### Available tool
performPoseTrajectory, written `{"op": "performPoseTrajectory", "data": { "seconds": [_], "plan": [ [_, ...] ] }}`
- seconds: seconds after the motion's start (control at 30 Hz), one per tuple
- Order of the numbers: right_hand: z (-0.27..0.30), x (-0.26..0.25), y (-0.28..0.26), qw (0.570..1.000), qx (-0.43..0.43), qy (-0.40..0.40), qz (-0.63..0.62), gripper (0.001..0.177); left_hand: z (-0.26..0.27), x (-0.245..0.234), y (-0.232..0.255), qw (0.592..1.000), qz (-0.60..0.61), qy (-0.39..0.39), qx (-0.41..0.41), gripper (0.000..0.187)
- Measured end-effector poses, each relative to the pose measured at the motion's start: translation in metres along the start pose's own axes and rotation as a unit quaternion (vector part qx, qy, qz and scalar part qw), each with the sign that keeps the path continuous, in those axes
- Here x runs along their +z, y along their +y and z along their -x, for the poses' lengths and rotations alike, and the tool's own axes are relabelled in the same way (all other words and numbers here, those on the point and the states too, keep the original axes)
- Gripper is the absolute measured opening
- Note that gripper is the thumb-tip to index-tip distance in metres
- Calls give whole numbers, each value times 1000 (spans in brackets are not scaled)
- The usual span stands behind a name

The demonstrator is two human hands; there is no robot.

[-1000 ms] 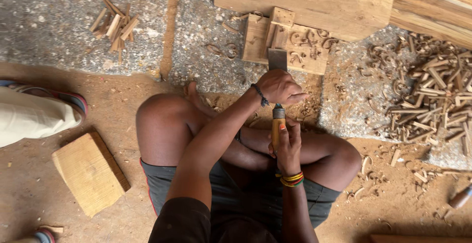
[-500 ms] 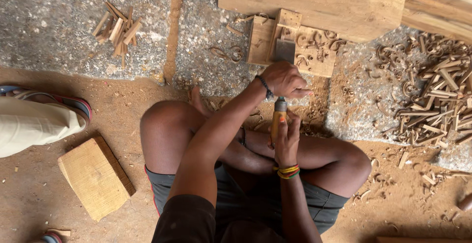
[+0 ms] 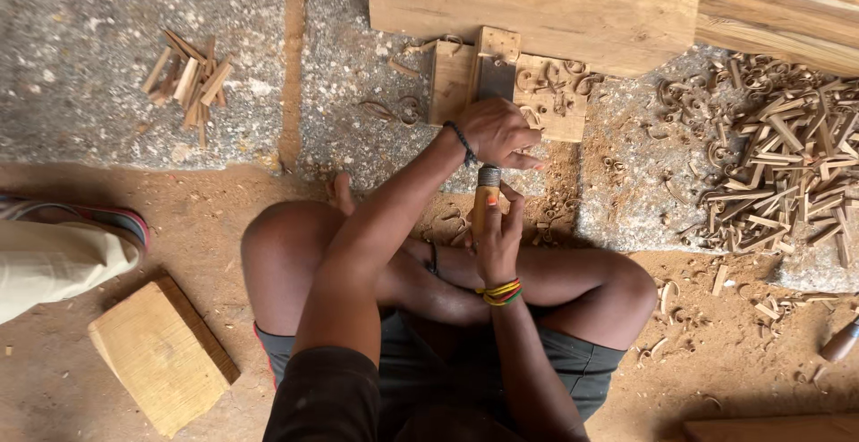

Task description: The person sits cross-legged on the floor and uses a chisel to carve a small wooden block. They repeatedly strike the chisel with their hand to remove wood shavings, occasionally pausing to clear debris from the workpiece.

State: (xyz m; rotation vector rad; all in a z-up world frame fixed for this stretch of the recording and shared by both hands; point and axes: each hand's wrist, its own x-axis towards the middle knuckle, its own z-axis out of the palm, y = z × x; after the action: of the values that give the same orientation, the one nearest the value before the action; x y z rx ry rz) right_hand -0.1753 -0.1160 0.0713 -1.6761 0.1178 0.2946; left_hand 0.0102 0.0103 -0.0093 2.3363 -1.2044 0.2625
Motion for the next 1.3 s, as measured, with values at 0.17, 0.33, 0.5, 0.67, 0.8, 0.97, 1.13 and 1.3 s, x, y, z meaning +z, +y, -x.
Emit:
{"op": "performPoseTrajectory", "data": {
  "seconds": [0.17, 0.33, 0.5, 0.67, 0.8, 0.97, 1.13, 1.3],
  "plan": [
    [2, -16, 0, 998, 10, 0, -59, 33, -6, -6, 19, 975, -104, 183, 76, 45],
    [12, -53, 18, 992, -14, 61, -108, 21, 4, -8, 52, 953, -124, 277, -2, 30],
    [33, -98, 30, 981, 29, 107, -161, 21, 55, -28, 41, 886, -229, 331, -232, 48],
    [41, -115, 22, 974, 67, 31, -214, 30, 77, -22, 21, 906, -146, 217, -332, 57],
    [47, -109, 22, 980, 65, 58, -177, 26, 79, -8, 15, 898, -214, 225, -311, 47],
    [54, -100, 20, 983, 79, 81, -145, 28, 82, -11, 12, 900, -158, 191, -359, 37],
    [60, -94, 7, 988, 45, 69, -130, 29, 81, -19, 12, 897, -147, 201, -366, 38],
    [64, -86, -7, 995, 17, 54, -87, 31, 75, -19, 9, 894, -71, 169, -409, 38]
  ]
}}
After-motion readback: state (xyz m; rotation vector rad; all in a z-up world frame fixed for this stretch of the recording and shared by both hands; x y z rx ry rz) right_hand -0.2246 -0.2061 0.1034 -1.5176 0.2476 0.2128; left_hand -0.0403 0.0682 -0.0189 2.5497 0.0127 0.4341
